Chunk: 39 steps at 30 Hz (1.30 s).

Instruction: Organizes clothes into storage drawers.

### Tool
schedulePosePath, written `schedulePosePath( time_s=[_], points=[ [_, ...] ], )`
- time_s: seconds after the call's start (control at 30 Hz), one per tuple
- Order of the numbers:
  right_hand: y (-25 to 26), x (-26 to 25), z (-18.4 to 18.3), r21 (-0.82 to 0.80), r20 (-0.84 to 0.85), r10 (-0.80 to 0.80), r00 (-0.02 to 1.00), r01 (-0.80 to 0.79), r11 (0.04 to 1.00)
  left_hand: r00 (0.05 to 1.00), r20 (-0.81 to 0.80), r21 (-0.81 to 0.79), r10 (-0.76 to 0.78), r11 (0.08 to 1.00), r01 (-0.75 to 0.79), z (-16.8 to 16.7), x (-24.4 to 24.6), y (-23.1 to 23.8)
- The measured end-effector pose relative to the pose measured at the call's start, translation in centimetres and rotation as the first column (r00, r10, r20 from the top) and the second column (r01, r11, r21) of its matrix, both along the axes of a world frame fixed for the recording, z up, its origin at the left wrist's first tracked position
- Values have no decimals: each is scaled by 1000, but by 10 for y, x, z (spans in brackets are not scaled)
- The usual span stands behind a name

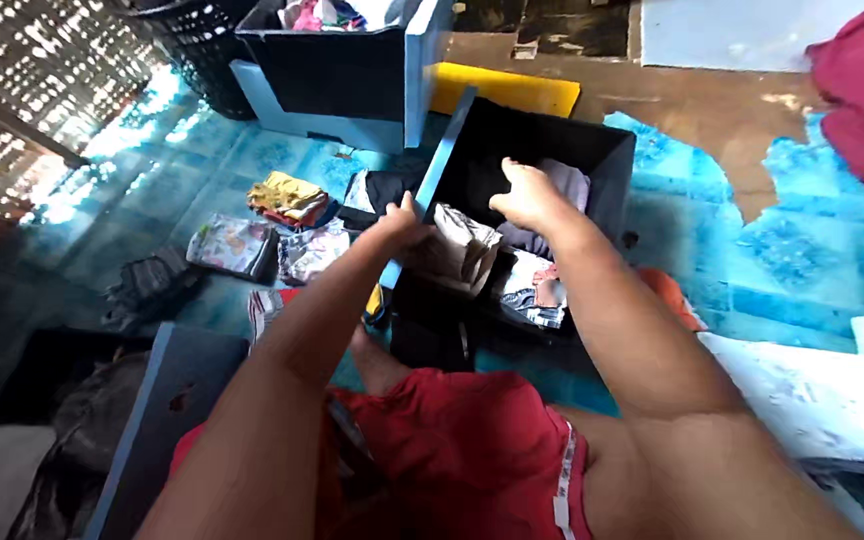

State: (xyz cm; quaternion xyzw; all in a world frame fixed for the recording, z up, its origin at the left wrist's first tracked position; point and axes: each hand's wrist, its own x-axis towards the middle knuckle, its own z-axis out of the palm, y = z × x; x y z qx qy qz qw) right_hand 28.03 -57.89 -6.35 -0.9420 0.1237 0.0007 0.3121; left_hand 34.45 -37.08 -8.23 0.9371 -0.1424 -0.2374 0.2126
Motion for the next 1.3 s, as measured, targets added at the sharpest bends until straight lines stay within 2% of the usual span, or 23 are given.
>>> schedulePosePath(
  time_s=[0.1, 0.17, 0.23, 0.3, 0.37, 0.43, 0.47, 0.5, 0.57, 0.6, 0.63, 0.77, 0.83, 0.9, 0.93, 1.0, 1.03, 1.07, 1.1, 1.2, 1.3],
  points=[
    [65, -67, 31, 79, 59, 272, 961, -276, 958, 981, 130, 6, -144, 990, 144, 54, -30, 50],
    [115, -114, 36, 208, -21, 496, 868, -481, 851, 962, 111, 63, -250, 968, 244, 91, -68, 104],
    [162, -158, 30, 384, -72, 634, 770, -565, 730, 959, 31, 130, -282, 953, 276, 116, -116, 170],
    [201, -191, 17, 509, -73, 685, 725, -563, 651, 967, -9, 169, -254, 953, 252, 136, -170, 234],
    [234, -213, -2, 578, -76, 686, 723, -529, 621, 996, -30, 134, -88, 987, 91, 137, -235, 291],
    [258, -222, -16, 682, -124, 672, 730, -429, 592, 977, -75, 23, 202, 979, -201, 123, -298, 328],
    [268, -225, -22, 727, -167, 642, 748, -347, 593, 925, -102, -52, 367, 926, -373, 110, -325, 340],
    [275, -226, -26, 772, -222, 624, 749, -256, 582, 836, -145, -127, 530, 828, -547, 94, -346, 349],
    [282, -225, -26, 852, -260, 634, 728, -137, 506, 618, -273, -259, 738, 562, -786, 66, -370, 361],
    [282, -225, -24, 861, -261, 635, 727, -123, 494, 549, -318, -304, 773, 465, -831, 57, -375, 365],
    [281, -225, -20, 845, -259, 632, 731, -146, 515, 524, -325, -343, 787, 419, -841, 51, -376, 368],
    [273, -224, -5, 615, -241, 637, 732, -392, 684, 585, -353, -317, 730, 495, -809, 61, -361, 371],
    [273, -226, 6, 547, -215, 669, 712, -480, 686, 590, -431, -283, 683, 518, -807, 69, -347, 369],
    [274, -230, 13, 574, -166, 691, 704, -501, 648, 569, -548, -290, 613, 499, -817, 78, -337, 364],
    [274, -232, 15, 604, -143, 699, 701, -497, 623, 549, -599, -312, 583, 462, -830, 82, -335, 360],
    [275, -239, 13, 641, -102, 709, 698, -499, 583, 475, -685, -358, 552, 313, -880, 90, -335, 348],
    [276, -242, 11, 649, -92, 704, 704, -493, 579, 426, -729, -358, 536, 232, -905, 96, -338, 340],
    [277, -245, 8, 655, -111, 694, 711, -473, 589, 398, -757, -347, 518, 198, -917, 102, -342, 332],
    [277, -246, 6, 664, -140, 689, 711, -449, 598, 401, -763, -345, 507, 204, -916, 106, -346, 324],
    [266, -241, -5, 636, -138, 708, 693, -486, 599, 533, -674, -418, 511, 330, -846, 105, -352, 309],
    [241, -228, -5, 606, 6, 658, 753, -526, 597, 661, -568, -519, 491, 410, -750, 119, -338, 304]
  ],
)
